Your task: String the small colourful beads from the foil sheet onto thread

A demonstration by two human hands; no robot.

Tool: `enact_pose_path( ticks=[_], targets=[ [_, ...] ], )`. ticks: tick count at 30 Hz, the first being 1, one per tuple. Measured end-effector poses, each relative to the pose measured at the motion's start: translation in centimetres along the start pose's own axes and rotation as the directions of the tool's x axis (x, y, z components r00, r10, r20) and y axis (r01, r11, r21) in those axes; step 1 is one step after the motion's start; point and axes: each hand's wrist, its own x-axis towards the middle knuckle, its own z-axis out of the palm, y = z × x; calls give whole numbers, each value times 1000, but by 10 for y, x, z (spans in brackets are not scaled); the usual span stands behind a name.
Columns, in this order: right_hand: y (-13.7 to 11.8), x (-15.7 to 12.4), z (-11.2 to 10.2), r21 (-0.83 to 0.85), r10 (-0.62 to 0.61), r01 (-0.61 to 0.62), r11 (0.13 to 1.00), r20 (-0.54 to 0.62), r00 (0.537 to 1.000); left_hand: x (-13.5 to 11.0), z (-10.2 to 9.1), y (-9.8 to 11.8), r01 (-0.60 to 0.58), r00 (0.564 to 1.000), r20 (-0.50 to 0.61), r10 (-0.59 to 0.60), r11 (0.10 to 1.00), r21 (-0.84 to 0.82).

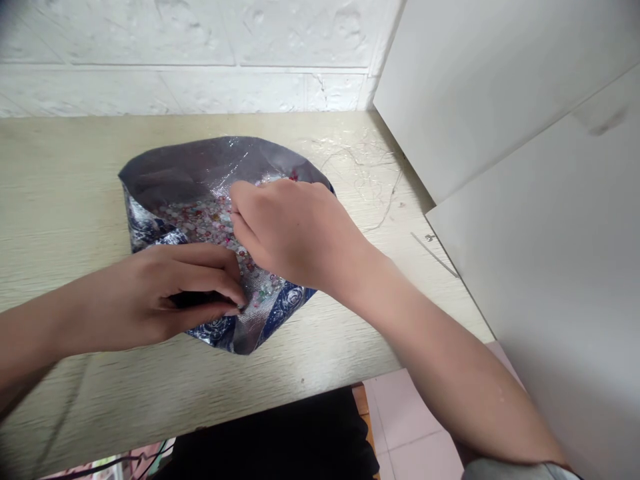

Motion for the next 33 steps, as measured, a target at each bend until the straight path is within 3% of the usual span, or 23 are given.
enact_pose_path(
  ticks=[7, 23, 33],
  targets=[
    [0, 0, 2, 4, -1, 2, 1000, -27, 1000, 0, 1, 2, 61, 998, 10, -62, 998, 20],
    [0, 0, 3, 4, -8, 8, 1000, -37, 999, 0, 2, 0, 4, 999, 39, -6, 999, 38],
    [0, 0, 2, 6, -29, 30, 1000, -50, 998, 1, -4, -4, 101, 995, 27, -98, 989, -110]
  ],
)
